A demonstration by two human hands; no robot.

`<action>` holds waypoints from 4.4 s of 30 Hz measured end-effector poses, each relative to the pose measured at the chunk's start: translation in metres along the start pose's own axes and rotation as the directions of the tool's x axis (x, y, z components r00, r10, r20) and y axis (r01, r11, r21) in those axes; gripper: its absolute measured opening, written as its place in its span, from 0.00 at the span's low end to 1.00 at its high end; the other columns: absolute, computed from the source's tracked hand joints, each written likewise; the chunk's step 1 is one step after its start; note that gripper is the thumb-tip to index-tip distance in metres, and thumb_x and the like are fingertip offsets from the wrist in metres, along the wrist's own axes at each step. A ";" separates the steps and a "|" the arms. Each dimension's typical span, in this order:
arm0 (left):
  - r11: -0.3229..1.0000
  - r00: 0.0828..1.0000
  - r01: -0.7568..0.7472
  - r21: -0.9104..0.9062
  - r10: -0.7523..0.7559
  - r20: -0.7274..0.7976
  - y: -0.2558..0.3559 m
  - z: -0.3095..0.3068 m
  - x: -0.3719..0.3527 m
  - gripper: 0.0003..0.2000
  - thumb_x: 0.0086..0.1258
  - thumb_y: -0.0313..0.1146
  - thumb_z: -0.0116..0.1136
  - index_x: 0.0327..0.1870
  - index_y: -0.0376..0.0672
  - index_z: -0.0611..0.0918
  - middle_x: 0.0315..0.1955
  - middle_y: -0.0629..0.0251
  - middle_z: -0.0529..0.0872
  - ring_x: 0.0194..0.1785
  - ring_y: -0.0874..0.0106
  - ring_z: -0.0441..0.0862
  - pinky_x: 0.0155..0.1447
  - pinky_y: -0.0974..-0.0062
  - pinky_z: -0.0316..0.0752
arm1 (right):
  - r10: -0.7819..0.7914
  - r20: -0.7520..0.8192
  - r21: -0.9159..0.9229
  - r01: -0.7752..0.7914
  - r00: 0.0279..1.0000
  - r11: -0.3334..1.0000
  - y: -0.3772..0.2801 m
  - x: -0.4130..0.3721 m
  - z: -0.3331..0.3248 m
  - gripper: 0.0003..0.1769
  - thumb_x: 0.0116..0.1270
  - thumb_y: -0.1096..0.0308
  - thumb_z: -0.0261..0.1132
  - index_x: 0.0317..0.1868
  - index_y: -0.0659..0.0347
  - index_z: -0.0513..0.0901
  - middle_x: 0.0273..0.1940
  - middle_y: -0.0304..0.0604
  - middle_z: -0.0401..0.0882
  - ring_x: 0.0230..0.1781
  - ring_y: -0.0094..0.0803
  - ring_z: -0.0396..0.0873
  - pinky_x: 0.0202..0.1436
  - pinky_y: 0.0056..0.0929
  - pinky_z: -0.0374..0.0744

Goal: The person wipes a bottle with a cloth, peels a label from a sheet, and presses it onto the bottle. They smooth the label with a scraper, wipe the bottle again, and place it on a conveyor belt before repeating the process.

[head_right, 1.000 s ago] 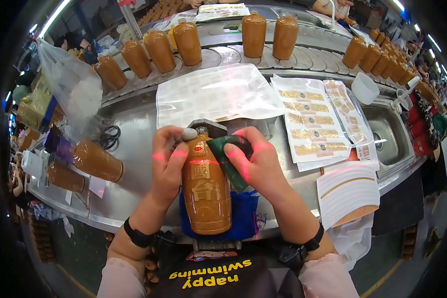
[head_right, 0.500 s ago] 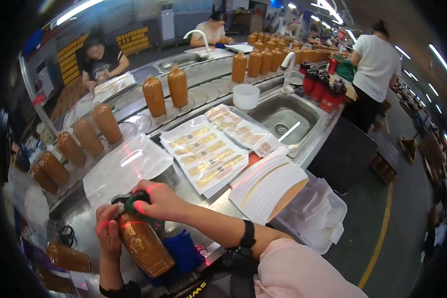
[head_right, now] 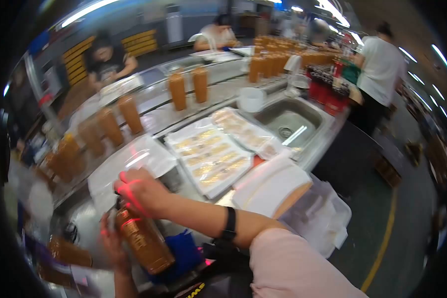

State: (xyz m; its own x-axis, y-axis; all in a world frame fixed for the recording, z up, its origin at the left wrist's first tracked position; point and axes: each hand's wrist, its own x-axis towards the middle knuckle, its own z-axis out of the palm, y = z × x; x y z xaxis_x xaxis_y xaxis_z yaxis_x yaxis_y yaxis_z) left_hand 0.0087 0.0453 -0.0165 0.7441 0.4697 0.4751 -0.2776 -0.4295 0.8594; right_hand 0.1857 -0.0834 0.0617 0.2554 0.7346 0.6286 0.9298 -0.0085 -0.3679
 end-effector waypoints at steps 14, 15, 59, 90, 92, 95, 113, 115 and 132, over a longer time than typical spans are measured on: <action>0.883 0.971 -0.229 0.409 0.237 0.032 0.022 0.015 -0.028 0.28 0.78 0.45 0.48 0.73 0.36 0.65 0.66 0.51 0.73 0.68 0.53 0.67 0.72 0.58 0.57 | 0.455 0.262 0.610 -0.511 0.851 0.605 -0.009 -0.049 0.001 0.10 0.67 0.71 0.67 0.46 0.65 0.79 0.40 0.38 0.81 0.43 0.22 0.77 0.51 0.24 0.75; 0.895 0.975 -0.202 0.397 0.224 -0.009 0.022 0.015 -0.034 0.28 0.78 0.44 0.48 0.73 0.36 0.65 0.67 0.51 0.73 0.68 0.52 0.67 0.72 0.58 0.57 | 0.431 0.130 0.527 -0.431 0.893 0.733 -0.006 -0.044 0.009 0.09 0.66 0.74 0.67 0.46 0.64 0.79 0.40 0.41 0.81 0.39 0.26 0.78 0.46 0.25 0.77; 0.679 0.829 -0.546 0.491 0.354 0.432 0.040 -0.008 -0.007 0.26 0.77 0.57 0.43 0.61 0.50 0.82 0.51 0.73 0.85 0.62 0.66 0.69 0.77 0.54 0.48 | 0.640 0.247 0.815 -0.513 0.728 0.269 -0.015 -0.102 0.022 0.11 0.71 0.66 0.67 0.47 0.65 0.81 0.36 0.36 0.83 0.34 0.17 0.78 0.36 0.20 0.78; 0.827 0.964 -0.226 0.516 0.265 -0.003 0.032 0.006 -0.080 0.26 0.76 0.48 0.49 0.63 0.33 0.77 0.56 0.52 0.81 0.63 0.55 0.73 0.72 0.49 0.57 | -0.018 0.149 0.187 -0.010 0.989 0.982 -0.025 0.003 -0.003 0.08 0.59 0.67 0.67 0.33 0.63 0.80 0.35 0.52 0.80 0.36 0.52 0.81 0.41 0.46 0.78; 0.830 0.964 -0.224 0.510 0.265 -0.009 0.030 0.006 -0.081 0.26 0.76 0.48 0.49 0.63 0.32 0.76 0.56 0.51 0.81 0.63 0.55 0.73 0.73 0.49 0.56 | -0.161 -0.072 -0.266 0.136 0.984 0.954 -0.015 0.004 -0.008 0.07 0.60 0.68 0.68 0.34 0.61 0.79 0.32 0.48 0.78 0.37 0.48 0.80 0.40 0.44 0.76; 0.847 0.970 -0.203 0.492 0.243 -0.017 0.028 0.004 -0.086 0.26 0.76 0.48 0.49 0.63 0.32 0.76 0.56 0.50 0.80 0.64 0.54 0.73 0.73 0.49 0.56 | -0.274 0.247 -0.055 0.296 0.930 0.954 -0.049 -0.035 -0.017 0.08 0.59 0.67 0.70 0.35 0.59 0.79 0.31 0.45 0.75 0.36 0.44 0.80 0.40 0.41 0.75; 0.701 0.891 -0.453 0.551 0.353 0.284 0.032 -0.005 0.004 0.25 0.78 0.52 0.43 0.59 0.44 0.83 0.52 0.64 0.86 0.64 0.60 0.71 0.75 0.54 0.53 | 0.452 -0.131 0.283 -0.404 0.882 0.870 0.043 -0.108 -0.050 0.17 0.66 0.82 0.57 0.54 0.65 0.82 0.65 0.54 0.75 0.49 0.36 0.84 0.49 0.29 0.82; 0.692 0.889 -0.455 0.561 0.387 0.244 0.030 -0.005 -0.016 0.25 0.78 0.51 0.43 0.59 0.41 0.82 0.53 0.62 0.85 0.64 0.60 0.71 0.75 0.54 0.52 | 0.346 -0.121 0.048 -0.343 0.930 0.938 0.084 -0.103 -0.063 0.17 0.64 0.81 0.57 0.51 0.64 0.85 0.64 0.57 0.75 0.57 0.47 0.80 0.58 0.35 0.79; 0.932 0.939 0.322 0.166 -0.292 -0.183 -0.010 -0.037 -0.018 0.14 0.77 0.33 0.48 0.56 0.35 0.77 0.54 0.64 0.78 0.59 0.76 0.71 0.65 0.77 0.62 | 0.440 0.114 -0.196 -0.414 0.891 0.889 0.182 -0.046 -0.056 0.11 0.69 0.72 0.59 0.48 0.65 0.84 0.52 0.52 0.82 0.54 0.44 0.80 0.59 0.35 0.76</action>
State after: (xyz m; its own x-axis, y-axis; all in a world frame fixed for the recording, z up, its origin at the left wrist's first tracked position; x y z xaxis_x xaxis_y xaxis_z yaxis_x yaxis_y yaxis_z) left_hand -0.0240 0.0694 -0.0268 0.6685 0.7072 0.2302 0.0812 -0.3770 0.9226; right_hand 0.3583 -0.1564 0.0044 0.6063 0.7278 0.3205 0.7729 -0.4444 -0.4530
